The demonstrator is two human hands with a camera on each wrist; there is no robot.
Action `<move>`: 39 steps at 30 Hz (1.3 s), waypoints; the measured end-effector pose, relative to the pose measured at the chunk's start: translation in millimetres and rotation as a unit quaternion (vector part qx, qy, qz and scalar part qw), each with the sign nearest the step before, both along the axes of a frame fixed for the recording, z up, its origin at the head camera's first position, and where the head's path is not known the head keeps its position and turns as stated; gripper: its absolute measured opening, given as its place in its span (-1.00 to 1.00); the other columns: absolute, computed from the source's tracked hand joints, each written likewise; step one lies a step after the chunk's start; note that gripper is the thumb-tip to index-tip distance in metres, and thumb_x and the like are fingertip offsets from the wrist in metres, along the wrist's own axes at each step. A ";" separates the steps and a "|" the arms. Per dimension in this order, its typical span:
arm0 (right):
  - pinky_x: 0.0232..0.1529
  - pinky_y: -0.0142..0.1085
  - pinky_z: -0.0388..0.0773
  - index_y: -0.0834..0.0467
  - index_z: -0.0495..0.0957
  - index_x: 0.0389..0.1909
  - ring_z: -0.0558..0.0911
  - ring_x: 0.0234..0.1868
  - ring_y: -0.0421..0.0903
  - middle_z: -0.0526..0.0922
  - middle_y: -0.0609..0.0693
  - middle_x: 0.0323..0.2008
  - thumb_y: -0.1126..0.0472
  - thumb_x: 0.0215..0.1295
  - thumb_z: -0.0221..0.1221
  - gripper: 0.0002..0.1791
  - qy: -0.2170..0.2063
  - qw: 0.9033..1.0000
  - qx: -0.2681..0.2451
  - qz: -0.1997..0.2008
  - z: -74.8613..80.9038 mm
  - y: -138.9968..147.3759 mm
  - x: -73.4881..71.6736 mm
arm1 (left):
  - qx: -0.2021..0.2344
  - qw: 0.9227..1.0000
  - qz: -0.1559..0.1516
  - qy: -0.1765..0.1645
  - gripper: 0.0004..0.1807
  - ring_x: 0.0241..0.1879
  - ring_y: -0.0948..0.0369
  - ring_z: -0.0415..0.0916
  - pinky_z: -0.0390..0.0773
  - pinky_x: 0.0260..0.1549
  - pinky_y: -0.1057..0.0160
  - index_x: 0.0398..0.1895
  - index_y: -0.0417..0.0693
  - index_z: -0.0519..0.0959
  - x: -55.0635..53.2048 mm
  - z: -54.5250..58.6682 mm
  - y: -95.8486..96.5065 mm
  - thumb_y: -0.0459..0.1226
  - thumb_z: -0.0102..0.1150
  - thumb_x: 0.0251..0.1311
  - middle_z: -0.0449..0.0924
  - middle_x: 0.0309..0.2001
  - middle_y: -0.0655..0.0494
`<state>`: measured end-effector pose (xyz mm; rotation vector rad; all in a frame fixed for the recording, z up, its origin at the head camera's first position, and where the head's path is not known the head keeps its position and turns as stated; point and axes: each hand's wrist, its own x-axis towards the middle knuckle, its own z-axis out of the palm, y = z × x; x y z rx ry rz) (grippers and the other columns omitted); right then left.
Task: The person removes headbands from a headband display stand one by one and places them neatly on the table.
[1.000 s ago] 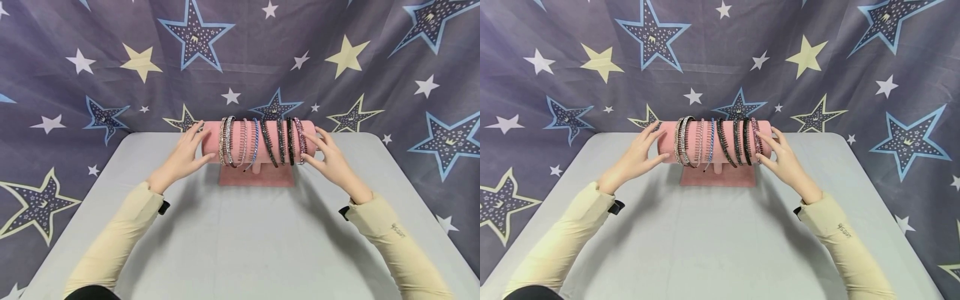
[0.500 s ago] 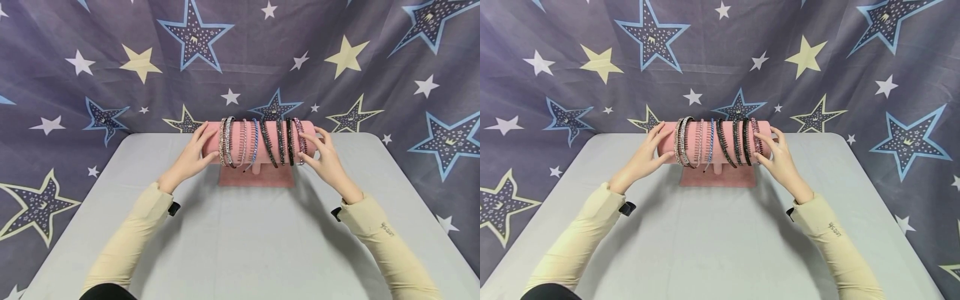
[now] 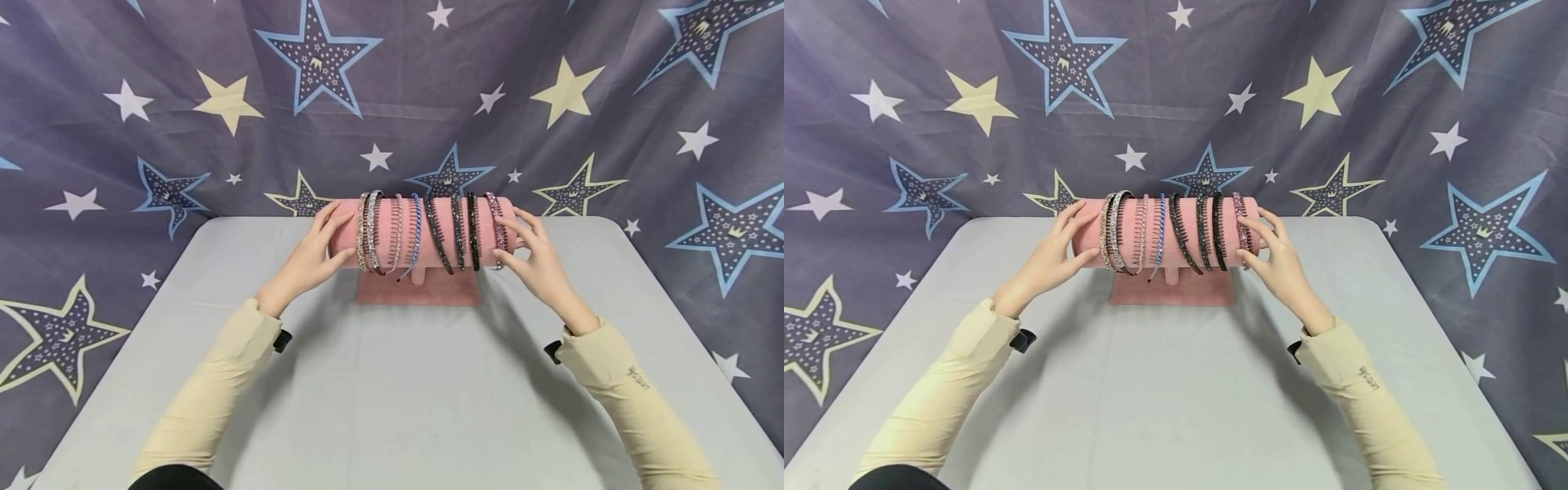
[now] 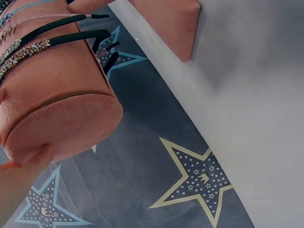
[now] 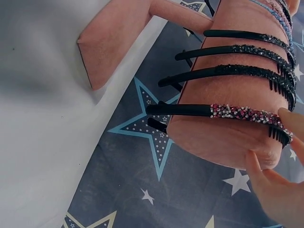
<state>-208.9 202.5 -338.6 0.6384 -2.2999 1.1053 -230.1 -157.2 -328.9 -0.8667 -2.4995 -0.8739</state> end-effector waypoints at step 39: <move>-0.30 -0.64 0.45 0.30 0.41 0.07 0.47 -0.38 -0.52 0.48 0.23 -0.16 0.55 0.01 0.14 -0.49 -0.043 0.993 -0.088 -0.068 5.2 36.0 -4.5 | 0.000 1.000 0.008 0.004 -0.39 0.20 -0.09 0.13 0.23 0.11 -0.02 0.20 -0.16 0.26 1.2 -1.8 -1.5 -0.30 0.20 0.03 -0.01 0.29 -0.15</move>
